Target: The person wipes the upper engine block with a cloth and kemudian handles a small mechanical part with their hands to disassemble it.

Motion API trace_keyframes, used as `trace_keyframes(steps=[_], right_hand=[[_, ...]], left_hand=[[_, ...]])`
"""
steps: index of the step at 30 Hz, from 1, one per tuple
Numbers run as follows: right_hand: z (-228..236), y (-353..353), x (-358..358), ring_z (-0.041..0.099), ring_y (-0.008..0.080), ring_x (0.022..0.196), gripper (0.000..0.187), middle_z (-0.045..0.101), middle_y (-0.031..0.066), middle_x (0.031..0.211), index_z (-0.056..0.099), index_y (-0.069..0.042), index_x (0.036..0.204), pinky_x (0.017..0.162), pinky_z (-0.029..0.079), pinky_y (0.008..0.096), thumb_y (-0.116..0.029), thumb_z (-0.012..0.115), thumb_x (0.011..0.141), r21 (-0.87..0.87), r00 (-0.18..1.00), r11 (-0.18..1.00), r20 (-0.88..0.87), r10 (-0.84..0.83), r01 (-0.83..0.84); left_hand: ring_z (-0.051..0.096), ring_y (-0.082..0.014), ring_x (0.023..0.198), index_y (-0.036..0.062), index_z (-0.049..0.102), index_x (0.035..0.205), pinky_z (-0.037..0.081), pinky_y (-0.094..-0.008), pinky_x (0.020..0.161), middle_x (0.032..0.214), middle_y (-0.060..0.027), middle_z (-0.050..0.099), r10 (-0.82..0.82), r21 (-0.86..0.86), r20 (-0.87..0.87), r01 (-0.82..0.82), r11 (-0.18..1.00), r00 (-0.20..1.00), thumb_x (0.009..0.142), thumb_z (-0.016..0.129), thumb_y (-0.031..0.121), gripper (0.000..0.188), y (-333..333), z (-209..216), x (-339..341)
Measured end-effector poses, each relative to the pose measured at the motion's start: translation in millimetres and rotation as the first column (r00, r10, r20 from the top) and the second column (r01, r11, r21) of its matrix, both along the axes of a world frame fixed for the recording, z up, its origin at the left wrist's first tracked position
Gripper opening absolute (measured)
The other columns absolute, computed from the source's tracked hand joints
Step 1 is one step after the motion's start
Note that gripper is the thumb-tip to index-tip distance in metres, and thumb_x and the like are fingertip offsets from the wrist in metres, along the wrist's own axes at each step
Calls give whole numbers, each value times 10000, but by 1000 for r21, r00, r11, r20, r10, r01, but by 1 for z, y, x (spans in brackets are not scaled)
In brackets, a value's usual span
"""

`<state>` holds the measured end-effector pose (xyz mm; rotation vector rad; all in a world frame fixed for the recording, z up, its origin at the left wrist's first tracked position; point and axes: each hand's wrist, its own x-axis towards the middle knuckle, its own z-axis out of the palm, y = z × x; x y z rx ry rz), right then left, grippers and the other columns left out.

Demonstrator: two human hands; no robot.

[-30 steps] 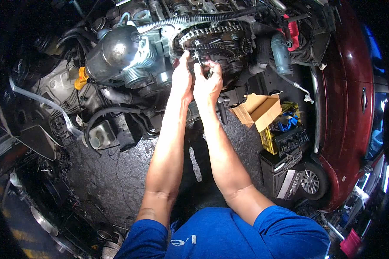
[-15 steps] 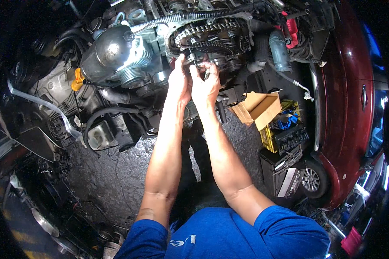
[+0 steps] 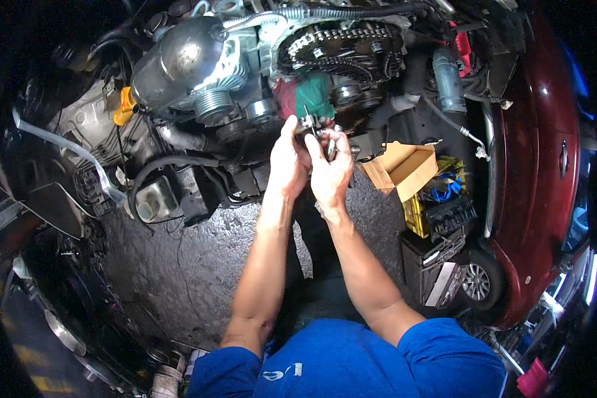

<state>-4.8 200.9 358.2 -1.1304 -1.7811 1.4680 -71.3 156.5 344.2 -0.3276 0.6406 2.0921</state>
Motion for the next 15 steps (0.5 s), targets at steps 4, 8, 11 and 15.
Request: trace_keyframes(steps=[4, 8, 11, 15], right_hand=[[-13, -14, 30, 535, 59, 811, 166, 610, -31, 898, 659, -57, 1013, 740, 455, 233, -109, 780, 912, -50, 998, 999, -56, 20, -22], [-29, -26, 63, 564, 92, 900, 196, 628, 2, 978, 654, -37, 1030, 836, 468, 250, -78, 789, 894, -153, 995, 987, -94, 35, -49], [-39, -33, 88, 574, 114, 942, 212, 635, 24, 997, 658, -21, 1044, 881, 472, 270, -73, 793, 889, -116, 996, 989, -38, 86, -90], [-57, -42, 125, 587, 135, 934, 213, 636, 37, 969, 672, -11, 1025, 875, 475, 284, -96, 804, 882, -105, 988, 982, -36, 151, -154]], left_hand=[[685, -238, 1007, -64, 622, 1239, 524, -380, 998, 1162, -173, 712, -1, 82, 29, -1, 997, 1000, 1119, 365, 386, 532, -19, -13, 31], [688, -233, 1002, -64, 647, 1201, 526, -370, 983, 1135, -165, 723, 17, 75, 59, -22, 997, 998, 1116, 384, 409, 547, -31, -30, 62], [692, -219, 985, -56, 651, 1198, 536, -354, 952, 1135, -153, 726, 69, 10, 45, -69, 998, 997, 1107, 429, 410, 524, -42, -41, 88], [687, -209, 1005, -55, 644, 1235, 544, -343, 936, 1158, -147, 723, 103, -31, 32, -102, 994, 994, 1102, 437, 428, 542, -58, -55, 128]])
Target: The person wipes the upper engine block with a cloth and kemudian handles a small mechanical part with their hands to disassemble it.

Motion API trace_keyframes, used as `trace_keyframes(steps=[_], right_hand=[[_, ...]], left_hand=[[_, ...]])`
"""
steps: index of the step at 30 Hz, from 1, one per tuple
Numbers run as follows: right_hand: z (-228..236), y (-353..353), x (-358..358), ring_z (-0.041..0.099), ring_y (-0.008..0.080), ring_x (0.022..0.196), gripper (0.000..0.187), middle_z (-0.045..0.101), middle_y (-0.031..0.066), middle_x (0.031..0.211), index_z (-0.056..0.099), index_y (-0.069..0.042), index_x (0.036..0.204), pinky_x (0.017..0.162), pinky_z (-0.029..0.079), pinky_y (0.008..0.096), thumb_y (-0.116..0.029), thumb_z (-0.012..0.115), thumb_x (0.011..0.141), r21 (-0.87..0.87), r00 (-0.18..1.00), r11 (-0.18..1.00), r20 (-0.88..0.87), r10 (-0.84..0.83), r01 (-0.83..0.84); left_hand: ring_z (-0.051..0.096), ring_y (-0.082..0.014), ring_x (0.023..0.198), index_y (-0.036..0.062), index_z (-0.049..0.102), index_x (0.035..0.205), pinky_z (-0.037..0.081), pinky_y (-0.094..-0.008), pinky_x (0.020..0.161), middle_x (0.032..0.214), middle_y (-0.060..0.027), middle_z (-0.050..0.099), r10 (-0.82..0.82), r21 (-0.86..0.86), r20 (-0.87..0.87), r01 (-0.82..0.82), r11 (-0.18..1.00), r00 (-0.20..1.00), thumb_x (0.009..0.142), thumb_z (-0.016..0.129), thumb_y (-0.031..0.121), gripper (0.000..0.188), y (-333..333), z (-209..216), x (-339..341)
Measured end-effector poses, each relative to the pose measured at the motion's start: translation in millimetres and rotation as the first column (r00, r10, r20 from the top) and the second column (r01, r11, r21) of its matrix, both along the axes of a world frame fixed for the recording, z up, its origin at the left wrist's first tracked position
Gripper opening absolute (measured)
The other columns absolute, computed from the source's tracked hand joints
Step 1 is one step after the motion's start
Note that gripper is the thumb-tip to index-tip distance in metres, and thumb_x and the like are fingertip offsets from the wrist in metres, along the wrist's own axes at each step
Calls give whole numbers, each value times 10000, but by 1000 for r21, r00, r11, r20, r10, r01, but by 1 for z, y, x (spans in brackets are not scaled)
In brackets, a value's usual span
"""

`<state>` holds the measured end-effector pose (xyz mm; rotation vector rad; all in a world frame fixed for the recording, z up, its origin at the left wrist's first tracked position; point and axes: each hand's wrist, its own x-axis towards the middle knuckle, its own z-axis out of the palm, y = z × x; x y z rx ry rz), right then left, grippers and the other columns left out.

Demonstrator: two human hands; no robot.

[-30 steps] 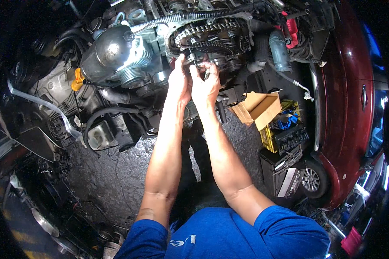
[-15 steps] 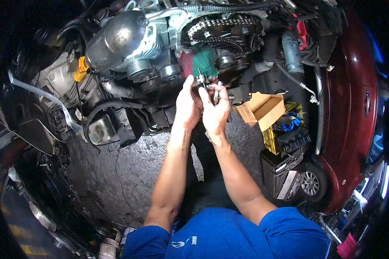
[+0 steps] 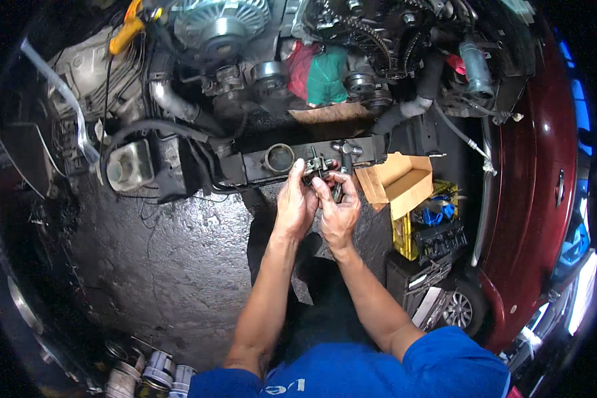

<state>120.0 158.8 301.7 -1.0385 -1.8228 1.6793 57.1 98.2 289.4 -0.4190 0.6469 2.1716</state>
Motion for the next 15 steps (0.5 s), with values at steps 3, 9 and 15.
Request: trace_keyframes(steps=[3, 9, 15], right_hand=[[-20, -1, 27, 582, 87, 839, 173, 643, 11, 924, 672, -2, 1023, 775, 481, 235, -107, 773, 928, 113, 998, 991, 3, 67, -67], [-63, 1, 64, 575, 87, 815, 214, 624, 26, 881, 683, 25, 990, 727, 472, 245, -153, 783, 926, 105, 996, 993, 71, 48, -56], [-110, -1, 78, 583, 129, 891, 233, 619, 46, 913, 687, 34, 960, 824, 472, 282, -183, 769, 940, 168, 995, 983, 80, 66, -79]], left_hand=[[689, -214, 1032, -53, 642, 1241, 544, -343, 944, 1181, -155, 714, 47, -32, 12, -47, 998, 999, 1105, 420, 441, 558, -6, -15, 34], [663, -260, 1107, -92, 566, 1293, 506, -392, 1032, 1219, -207, 686, 102, -27, 4, -101, 994, 995, 1112, 379, 423, 577, -1, -67, 78], [653, -231, 1101, -61, 583, 1250, 487, -365, 1031, 1206, -177, 684, -173, -477, -551, -138, 868, 817, 1125, 355, 368, 502, -14, -132, 102]])
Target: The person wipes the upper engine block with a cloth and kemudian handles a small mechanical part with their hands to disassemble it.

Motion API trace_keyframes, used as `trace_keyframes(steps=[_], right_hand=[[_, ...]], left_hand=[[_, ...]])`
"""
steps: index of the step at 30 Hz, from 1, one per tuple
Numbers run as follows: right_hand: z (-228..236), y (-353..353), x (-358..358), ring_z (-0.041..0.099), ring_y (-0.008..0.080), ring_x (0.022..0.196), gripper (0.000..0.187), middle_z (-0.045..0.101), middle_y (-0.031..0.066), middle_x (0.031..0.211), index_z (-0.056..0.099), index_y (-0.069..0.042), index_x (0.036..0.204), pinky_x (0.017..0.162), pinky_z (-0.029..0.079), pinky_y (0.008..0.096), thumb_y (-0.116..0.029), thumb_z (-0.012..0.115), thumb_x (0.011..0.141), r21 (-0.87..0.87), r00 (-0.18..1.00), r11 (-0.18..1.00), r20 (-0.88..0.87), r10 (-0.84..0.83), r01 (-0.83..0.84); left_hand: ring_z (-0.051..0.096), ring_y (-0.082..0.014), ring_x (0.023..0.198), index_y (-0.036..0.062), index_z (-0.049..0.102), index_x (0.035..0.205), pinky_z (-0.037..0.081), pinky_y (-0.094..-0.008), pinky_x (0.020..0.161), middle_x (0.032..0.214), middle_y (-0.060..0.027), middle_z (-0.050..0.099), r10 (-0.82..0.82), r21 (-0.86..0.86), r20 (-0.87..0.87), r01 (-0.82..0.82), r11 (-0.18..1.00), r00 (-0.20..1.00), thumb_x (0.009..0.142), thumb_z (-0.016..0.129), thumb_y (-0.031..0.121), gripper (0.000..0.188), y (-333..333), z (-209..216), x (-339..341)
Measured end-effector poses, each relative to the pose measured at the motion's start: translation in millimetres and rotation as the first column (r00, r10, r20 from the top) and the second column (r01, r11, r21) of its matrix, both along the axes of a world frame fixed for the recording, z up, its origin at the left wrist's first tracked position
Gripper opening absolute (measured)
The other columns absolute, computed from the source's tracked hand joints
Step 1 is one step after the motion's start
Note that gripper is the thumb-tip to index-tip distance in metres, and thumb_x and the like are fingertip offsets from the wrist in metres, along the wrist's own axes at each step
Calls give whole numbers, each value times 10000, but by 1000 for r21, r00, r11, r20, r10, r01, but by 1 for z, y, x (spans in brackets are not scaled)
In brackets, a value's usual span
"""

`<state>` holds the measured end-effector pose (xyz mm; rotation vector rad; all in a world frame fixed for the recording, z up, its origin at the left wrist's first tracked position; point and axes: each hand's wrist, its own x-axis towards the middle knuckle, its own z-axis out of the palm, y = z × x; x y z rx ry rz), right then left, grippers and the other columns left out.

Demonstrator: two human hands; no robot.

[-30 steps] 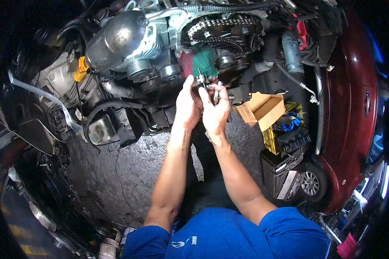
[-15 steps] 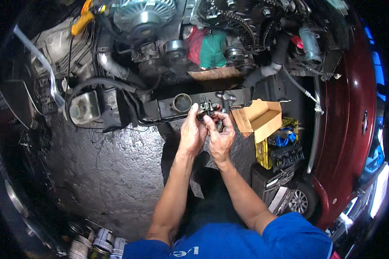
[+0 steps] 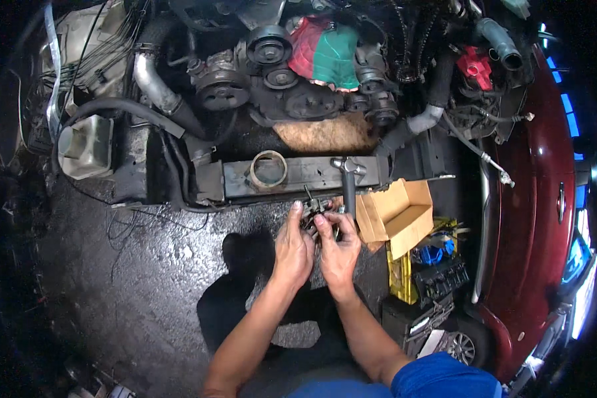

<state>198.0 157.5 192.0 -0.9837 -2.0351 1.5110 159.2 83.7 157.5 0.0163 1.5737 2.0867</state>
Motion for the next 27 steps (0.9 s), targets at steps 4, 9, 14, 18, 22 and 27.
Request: trace_keyframes(steps=[4, 9, 14, 18, 22, 27], right_hand=[[-39, 3, 3, 626, 190, 908, 228, 623, 91, 950, 718, 28, 1030, 829, 505, 316, -166, 779, 925, 101, 998, 994, -26, 51, -48], [-85, 8, 7, 625, 182, 908, 242, 634, 88, 952, 711, 30, 1033, 828, 504, 313, -172, 783, 921, 126, 996, 991, -64, 63, -55], [-121, 14, 16, 614, 150, 903, 259, 663, 77, 962, 686, 37, 1045, 845, 499, 298, -196, 754, 955, 73, 980, 994, -174, 93, -81], [-135, 29, 32, 531, 74, 632, 215, 605, -3, 805, 644, -12, 1090, 559, 429, 237, -210, 677, 1013, -213, 967, 972, -252, 46, -102], [-138, 47, 38, 514, 104, 535, 208, 564, 26, 818, 616, 7, 1101, 493, 414, 250, -183, 616, 1017, -243, 940, 959, -337, 61, -149], [-92, 76, 38, 523, 98, 531, 264, 578, 59, 858, 628, 30, 1130, 497, 422, 233, -196, 537, 1029, -233, 905, 962, -424, 30, -141]], left_hand=[[650, -228, 1090, -35, 588, 1247, 474, -364, 1046, 1210, -162, 684, -27, 167, 175, -3, 986, 984, 1128, 343, 347, 469, 2, -47, -3], [652, -267, 1121, -29, 560, 1282, 466, -413, 1080, 1215, -179, 682, -75, 470, 475, -180, 864, 877, 1114, 373, 382, 482, 6, -85, -6], [647, -295, 1139, -24, 540, 1306, 468, -429, 1089, 1245, -211, 662, -149, 591, 503, -213, 778, 851, 1091, 406, 447, 534, -1, -96, -9], [624, -322, 1205, -67, 495, 1333, 476, -438, 1096, 1284, -242, 634, -198, 628, 481, -178, 757, 854, 1081, 413, 476, 604, -10, -95, -4], [580, -353, 1294, -114, 452, 1350, 467, -446, 1123, 1330, -284, 585, -194, 645, 403, -127, 754, 894, 1072, 428, 484, 660, -14, -92, 1], [559, -383, 1318, -128, 447, 1357, 443, -456, 1153, 1340, -283, 580, -128, 660, 374, -167, 733, 918, 1066, 457, 470, 665, -21, -94, 0]])
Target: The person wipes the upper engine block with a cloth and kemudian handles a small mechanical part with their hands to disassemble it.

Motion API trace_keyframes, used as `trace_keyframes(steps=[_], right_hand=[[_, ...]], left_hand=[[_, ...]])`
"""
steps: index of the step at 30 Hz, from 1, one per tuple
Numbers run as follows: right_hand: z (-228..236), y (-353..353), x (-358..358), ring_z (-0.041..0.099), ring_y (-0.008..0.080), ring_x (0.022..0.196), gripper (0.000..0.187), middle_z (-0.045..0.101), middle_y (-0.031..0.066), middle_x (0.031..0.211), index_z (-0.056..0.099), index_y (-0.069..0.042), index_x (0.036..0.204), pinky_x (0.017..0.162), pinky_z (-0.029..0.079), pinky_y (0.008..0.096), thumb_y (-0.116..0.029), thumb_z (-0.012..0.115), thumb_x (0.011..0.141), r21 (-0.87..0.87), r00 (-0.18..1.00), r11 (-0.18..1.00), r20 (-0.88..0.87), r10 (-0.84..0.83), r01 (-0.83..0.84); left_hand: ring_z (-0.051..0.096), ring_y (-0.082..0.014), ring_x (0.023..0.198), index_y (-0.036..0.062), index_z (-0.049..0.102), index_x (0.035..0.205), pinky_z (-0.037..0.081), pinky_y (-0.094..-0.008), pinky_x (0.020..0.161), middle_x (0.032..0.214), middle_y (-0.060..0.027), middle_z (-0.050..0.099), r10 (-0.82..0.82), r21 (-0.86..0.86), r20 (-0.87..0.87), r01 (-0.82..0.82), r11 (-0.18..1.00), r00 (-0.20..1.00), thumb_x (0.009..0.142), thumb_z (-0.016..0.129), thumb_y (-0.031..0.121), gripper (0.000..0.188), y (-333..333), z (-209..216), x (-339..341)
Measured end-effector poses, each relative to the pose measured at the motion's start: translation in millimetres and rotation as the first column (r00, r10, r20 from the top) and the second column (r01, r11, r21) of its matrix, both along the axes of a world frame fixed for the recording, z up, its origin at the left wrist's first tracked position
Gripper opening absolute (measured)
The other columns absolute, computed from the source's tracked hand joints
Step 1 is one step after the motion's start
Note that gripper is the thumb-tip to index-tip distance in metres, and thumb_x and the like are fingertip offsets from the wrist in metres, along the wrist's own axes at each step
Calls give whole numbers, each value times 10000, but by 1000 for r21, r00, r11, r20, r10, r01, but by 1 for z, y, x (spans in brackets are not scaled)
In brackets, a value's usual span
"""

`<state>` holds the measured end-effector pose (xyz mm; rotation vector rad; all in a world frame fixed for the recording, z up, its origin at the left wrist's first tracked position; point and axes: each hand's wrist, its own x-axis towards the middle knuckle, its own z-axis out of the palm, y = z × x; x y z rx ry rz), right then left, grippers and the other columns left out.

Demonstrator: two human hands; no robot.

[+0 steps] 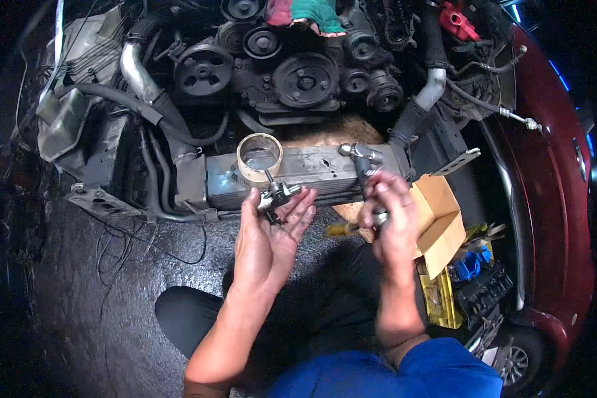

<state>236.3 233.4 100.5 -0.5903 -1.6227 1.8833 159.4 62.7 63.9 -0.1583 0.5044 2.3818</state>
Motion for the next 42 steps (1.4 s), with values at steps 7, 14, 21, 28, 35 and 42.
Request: trace_keyframes(steps=[7, 14, 21, 28, 35, 42], right_hand=[[37, 10, -69, 650, 295, 580, 374, 620, 178, 956, 561, 24, 1298, 532, 546, 415, -100, 558, 945, 999, 999, -6, 47, -21, -47], [-45, 21, -108, 692, 303, 687, 471, 619, 141, 950, 525, 52, 1309, 599, 574, 406, -180, 598, 905, 868, 882, -381, 418, 217, -318], [-83, 64, -110, 613, 260, 865, 253, 579, 83, 925, 583, -44, 1112, 785, 500, 378, -197, 573, 911, 803, 777, -509, 522, 352, -309], [-90, 66, -112, 555, 274, 988, 292, 537, 101, 1019, 618, -22, 1143, 876, 469, 389, -195, 583, 911, 795, 790, -456, 552, 268, -401], [-86, 61, -111, 528, 315, 1042, 217, 530, 135, 1075, 614, -8, 987, 917, 442, 445, -200, 600, 887, 786, 783, -436, 572, 244, -439], [-66, 51, -101, 550, 383, 1168, 302, 587, 202, 1263, 684, -33, 1053, 1019, 424, 503, -212, 705, 810, 856, 859, -405, 443, 256, -321]], left_hand=[[566, -371, 1315, -118, 504, 1330, 455, -455, 1135, 1308, -261, 616, 33, -43, 8, -32, 999, 999, 1073, 428, 483, 659, -8, 8, 3], [611, -351, 1248, -85, 518, 1293, 459, -433, 1115, 1258, -264, 633, 91, -33, 25, -90, 995, 996, 1094, 413, 436, 567, -15, 6, -1], [626, -331, 1231, -81, 536, 1280, 472, -420, 1102, 1245, -256, 642, 63, -10, 32, -63, 998, 997, 1096, 409, 426, 554, -15, 7, -15], [643, -329, 1205, -83, 517, 1273, 493, -424, 1084, 1221, -250, 645, 8, 48, 38, -10, 999, 999, 1100, 417, 418, 539, -6, 2, -34], [626, -378, 1219, -58, 427, 1356, 502, -458, 1086, 1257, -288, 617, -28, 81, 15, 26, 996, 999, 1095, 409, 412, 538, 5, -5, -44], [623, -368, 1230, -59, 437, 1357, 504, -444, 1084, 1247, -280, 623, -41, 91, 43, 36, 995, 998, 1095, 422, 419, 546, 4, -4, -48]])
